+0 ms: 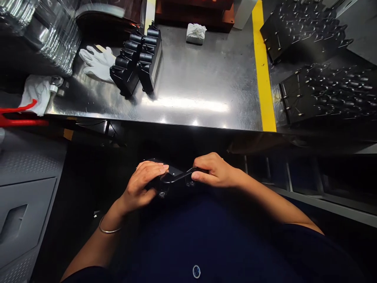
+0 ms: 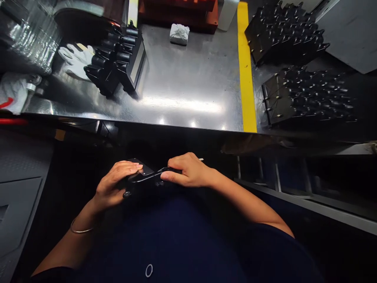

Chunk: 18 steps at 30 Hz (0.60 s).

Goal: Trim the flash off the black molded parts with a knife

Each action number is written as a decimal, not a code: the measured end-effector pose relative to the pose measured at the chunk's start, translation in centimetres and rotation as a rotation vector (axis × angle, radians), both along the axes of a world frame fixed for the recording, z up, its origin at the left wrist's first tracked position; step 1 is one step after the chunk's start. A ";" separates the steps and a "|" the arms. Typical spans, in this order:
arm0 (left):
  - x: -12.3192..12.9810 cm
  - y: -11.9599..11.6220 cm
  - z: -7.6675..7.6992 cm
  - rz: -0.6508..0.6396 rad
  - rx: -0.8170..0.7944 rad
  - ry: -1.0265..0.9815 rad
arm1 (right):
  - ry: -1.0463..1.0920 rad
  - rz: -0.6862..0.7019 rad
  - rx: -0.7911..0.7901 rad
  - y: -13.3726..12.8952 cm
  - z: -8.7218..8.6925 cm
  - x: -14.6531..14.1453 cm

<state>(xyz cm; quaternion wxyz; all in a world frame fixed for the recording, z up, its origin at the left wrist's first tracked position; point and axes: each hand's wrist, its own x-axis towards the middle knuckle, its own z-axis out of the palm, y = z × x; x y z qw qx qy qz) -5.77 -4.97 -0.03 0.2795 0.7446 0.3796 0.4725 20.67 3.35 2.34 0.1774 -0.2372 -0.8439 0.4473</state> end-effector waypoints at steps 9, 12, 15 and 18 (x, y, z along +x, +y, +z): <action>-0.1 -0.1 0.0 0.095 -0.723 -0.309 | 0.150 -0.017 0.300 0.5 0.5 -0.9; -0.2 -0.1 -0.5 0.000 -0.974 -0.445 | 0.138 -0.012 0.522 1.0 1.0 -1.9; -0.3 0.0 -1.1 -0.081 -1.017 -0.503 | 0.135 0.031 0.592 1.1 1.1 -2.6; -0.3 -0.1 -1.4 -0.100 -1.001 -0.519 | 0.173 -0.011 0.615 1.0 0.8 -2.9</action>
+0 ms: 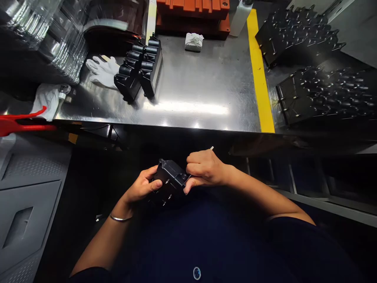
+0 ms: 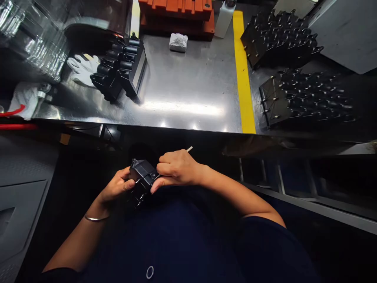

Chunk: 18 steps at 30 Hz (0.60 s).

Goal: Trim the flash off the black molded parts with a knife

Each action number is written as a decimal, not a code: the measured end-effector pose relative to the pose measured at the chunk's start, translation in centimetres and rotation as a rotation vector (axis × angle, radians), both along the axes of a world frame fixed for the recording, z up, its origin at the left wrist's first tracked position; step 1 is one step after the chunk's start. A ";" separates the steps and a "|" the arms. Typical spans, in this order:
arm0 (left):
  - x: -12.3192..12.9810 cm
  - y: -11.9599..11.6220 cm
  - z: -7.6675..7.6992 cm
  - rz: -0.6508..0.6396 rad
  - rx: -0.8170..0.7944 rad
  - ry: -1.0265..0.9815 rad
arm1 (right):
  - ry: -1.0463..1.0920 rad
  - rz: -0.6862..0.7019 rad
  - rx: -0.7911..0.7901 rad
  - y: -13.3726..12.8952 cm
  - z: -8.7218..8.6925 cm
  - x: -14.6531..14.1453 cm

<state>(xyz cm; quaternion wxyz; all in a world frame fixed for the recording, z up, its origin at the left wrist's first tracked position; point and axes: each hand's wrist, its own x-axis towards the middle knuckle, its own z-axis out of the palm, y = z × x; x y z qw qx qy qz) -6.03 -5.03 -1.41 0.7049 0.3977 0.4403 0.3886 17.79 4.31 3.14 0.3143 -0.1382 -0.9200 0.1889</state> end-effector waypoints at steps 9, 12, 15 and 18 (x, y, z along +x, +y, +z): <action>0.4 -0.2 -0.2 0.013 -0.021 -0.004 | 0.038 -0.058 0.062 -0.2 -0.7 -0.2; 0.6 -0.1 -0.1 0.026 -0.012 -0.010 | 0.028 -0.043 -0.019 -0.3 -1.0 0.0; 0.6 0.0 0.3 0.033 -0.032 -0.017 | -0.014 0.067 -0.190 -0.4 -1.3 0.4; 0.5 0.2 0.9 0.041 -0.067 0.000 | 0.005 0.108 -0.276 -0.5 -1.6 0.6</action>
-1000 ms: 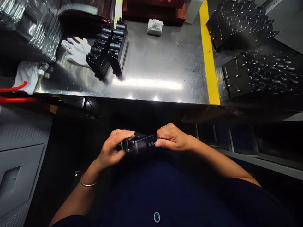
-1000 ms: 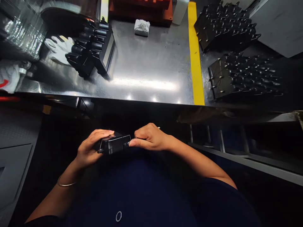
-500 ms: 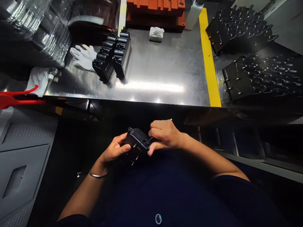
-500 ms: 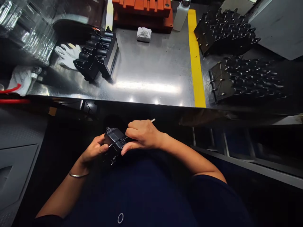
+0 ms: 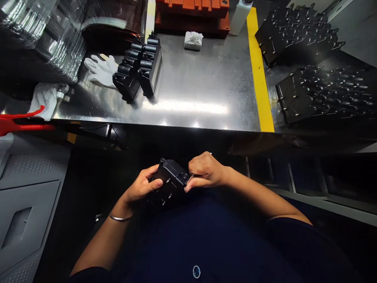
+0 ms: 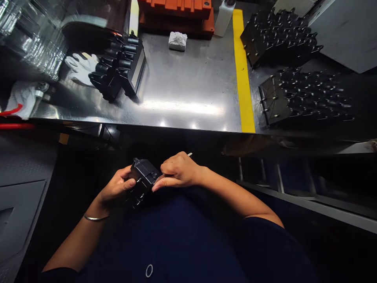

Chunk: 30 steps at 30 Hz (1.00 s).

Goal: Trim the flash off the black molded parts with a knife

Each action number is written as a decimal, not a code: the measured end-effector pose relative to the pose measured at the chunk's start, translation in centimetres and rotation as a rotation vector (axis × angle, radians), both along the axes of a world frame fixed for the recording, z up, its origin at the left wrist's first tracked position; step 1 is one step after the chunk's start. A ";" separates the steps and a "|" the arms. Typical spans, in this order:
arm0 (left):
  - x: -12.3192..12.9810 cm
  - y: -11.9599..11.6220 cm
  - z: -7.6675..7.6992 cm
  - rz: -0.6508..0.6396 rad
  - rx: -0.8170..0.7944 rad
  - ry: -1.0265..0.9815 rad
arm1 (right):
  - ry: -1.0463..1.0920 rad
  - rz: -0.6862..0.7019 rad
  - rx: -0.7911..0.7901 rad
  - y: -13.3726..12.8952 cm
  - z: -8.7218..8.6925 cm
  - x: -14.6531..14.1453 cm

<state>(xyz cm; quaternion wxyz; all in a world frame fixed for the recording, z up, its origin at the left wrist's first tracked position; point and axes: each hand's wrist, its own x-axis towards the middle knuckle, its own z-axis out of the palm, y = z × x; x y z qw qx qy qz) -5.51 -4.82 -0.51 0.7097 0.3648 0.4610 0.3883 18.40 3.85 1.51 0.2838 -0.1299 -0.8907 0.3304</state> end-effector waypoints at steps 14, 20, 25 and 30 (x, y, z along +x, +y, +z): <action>-0.3 1.3 1.0 -0.116 0.108 0.208 | 0.036 -0.020 -0.385 0.0 -0.2 0.7; 0.2 1.6 0.7 0.051 0.280 0.551 | -0.144 -0.399 -0.699 -0.7 -1.0 -0.9; 1.9 -0.3 -1.4 0.783 -0.004 0.284 | 0.096 -0.794 -0.883 -1.7 -3.2 -1.8; 4.5 -0.9 -1.0 0.844 -0.385 -0.314 | 0.148 -0.621 -0.990 -3.8 -4.7 -4.2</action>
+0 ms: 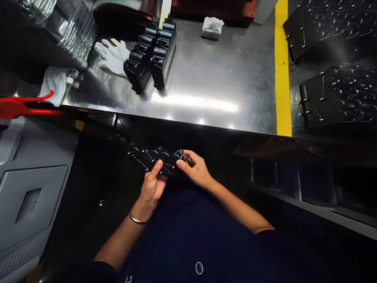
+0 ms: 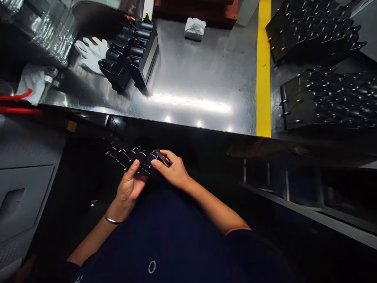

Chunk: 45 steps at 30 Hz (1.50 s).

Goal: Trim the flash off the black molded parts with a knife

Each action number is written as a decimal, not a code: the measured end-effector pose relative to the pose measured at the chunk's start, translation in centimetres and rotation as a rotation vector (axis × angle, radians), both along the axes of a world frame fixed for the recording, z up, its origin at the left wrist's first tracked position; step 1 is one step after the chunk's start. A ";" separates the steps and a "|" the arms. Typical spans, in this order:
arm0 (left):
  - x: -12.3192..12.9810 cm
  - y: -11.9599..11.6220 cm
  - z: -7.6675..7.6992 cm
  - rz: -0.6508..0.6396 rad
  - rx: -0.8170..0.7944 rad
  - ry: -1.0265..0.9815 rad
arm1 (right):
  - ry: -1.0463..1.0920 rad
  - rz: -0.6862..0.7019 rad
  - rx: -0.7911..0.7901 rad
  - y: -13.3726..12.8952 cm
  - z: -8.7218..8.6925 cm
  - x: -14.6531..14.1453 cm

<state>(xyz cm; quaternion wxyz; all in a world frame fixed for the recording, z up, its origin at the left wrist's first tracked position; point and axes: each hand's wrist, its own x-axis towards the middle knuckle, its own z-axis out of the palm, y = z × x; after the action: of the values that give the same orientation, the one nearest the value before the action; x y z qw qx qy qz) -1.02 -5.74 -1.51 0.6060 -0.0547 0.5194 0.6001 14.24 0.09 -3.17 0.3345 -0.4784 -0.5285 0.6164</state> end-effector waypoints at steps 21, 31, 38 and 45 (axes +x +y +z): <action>0.6 0.6 1.9 0.041 -0.259 -0.258 | 0.080 -0.114 0.244 -0.4 -0.6 0.7; 0.1 -0.4 2.1 -0.064 -0.206 -0.231 | 0.131 -0.150 0.191 0.2 -0.6 1.5; 0.3 0.4 1.8 0.019 -0.241 -0.209 | 0.288 -0.019 0.271 -0.7 1.3 1.4; -2.0 -1.1 1.5 -0.355 0.020 -0.079 | -0.012 0.021 0.153 0.5 0.6 2.6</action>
<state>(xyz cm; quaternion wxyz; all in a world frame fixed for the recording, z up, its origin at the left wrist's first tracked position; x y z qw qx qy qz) -3.00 -6.86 0.01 0.7228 0.0202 0.4905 0.4863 16.84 0.61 -2.61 0.3606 -0.4495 -0.5810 0.5748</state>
